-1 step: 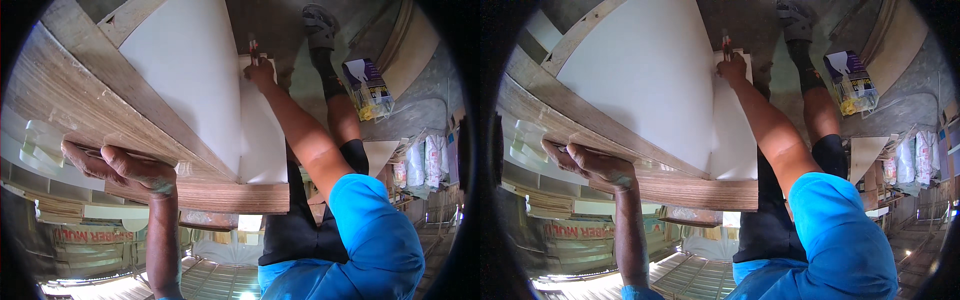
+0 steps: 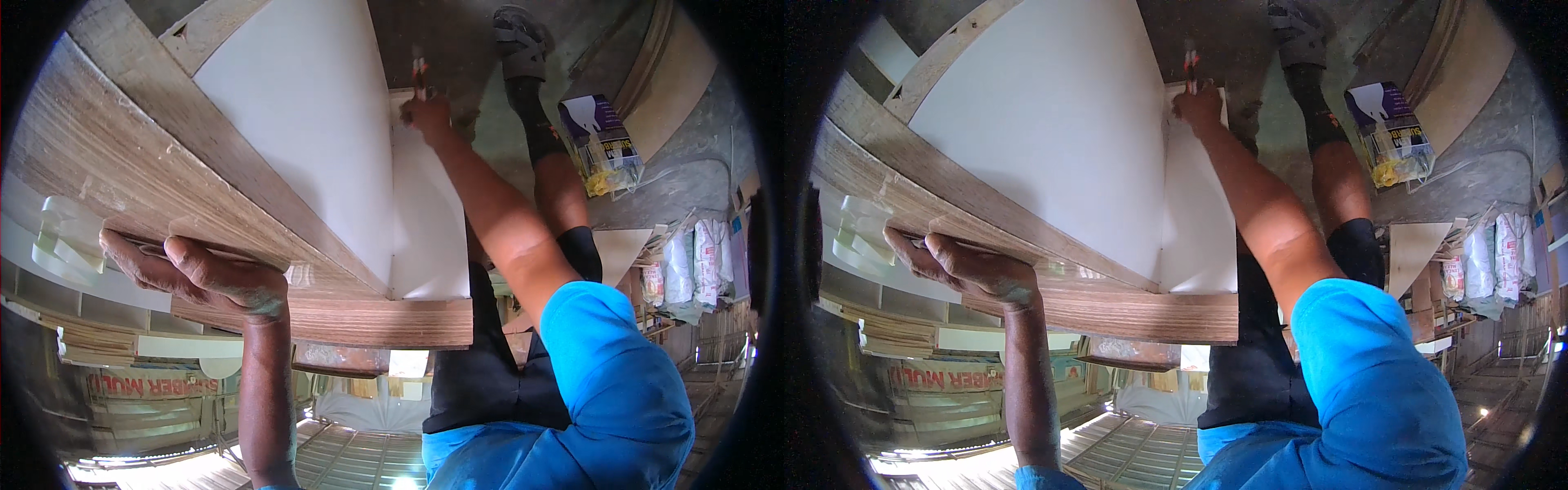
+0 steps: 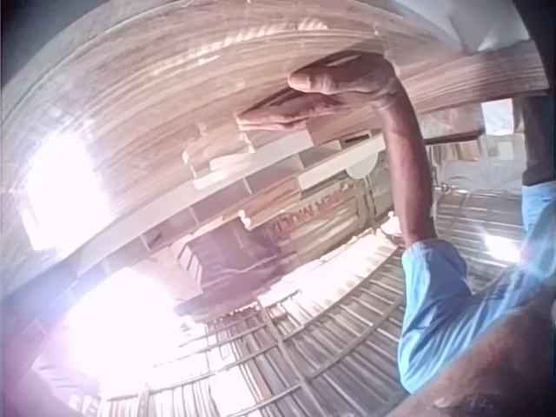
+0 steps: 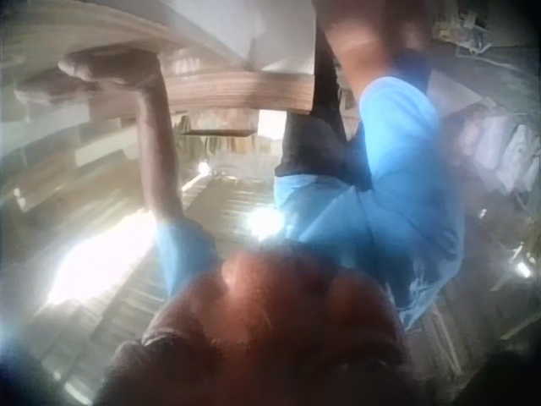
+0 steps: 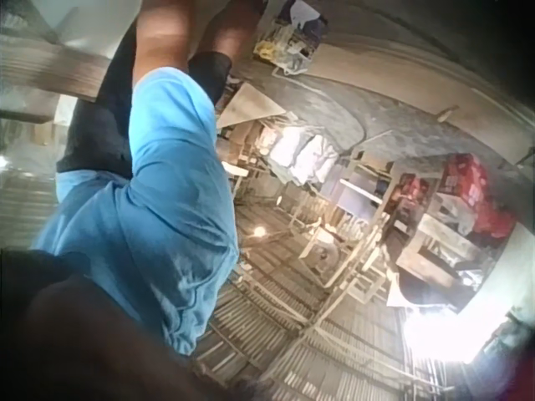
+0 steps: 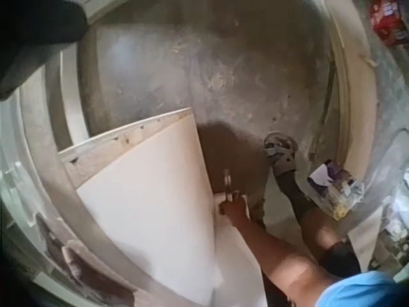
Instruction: The person applies white edging tape to the bottom corner and edge of a wooden cabinet unit by hand and using a tool.
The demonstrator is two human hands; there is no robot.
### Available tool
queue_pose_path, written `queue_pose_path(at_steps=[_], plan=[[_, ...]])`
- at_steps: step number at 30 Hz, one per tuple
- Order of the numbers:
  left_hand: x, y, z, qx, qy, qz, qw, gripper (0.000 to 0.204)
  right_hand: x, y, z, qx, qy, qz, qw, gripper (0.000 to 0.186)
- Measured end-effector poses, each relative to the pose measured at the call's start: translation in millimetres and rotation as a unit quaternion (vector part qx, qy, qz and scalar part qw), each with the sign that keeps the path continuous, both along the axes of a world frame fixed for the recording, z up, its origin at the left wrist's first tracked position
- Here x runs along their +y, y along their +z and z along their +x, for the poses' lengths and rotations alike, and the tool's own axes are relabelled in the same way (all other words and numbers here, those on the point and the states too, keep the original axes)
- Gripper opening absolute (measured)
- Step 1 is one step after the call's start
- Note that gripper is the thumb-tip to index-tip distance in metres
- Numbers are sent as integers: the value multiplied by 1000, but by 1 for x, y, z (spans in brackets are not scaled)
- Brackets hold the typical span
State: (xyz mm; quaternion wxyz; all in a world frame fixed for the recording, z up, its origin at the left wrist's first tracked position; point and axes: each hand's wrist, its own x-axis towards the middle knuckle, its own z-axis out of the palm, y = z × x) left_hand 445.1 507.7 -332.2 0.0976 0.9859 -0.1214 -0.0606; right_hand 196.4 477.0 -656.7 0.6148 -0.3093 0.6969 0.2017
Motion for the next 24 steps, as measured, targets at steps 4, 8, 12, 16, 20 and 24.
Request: queue_pose_path(at_steps=[4,8,12,16,20,24], plan=[[6,7,-2,-17,12,-3,1000,74,-78,-10,17,-112,-95,-91,985,38],[5,4,2,-26,-29,9,999,74,-168,-3,0,-18,409,-449,794,42],[7,-2,2,-42,-126,8,991,68,-167,-8,-48,-96,475,-601,636,48],[9,-3,5,-45,-70,5,997,72,-83,34,-79,-57,535,-156,828,53],[8,-1,3,-43,-62,9,997,74,-63,83,-62,-131,461,-7,878,55],[-7,2,-2,-12,-23,-16,1000,77,-55,62,-83,-231,484,-108,837,60]])
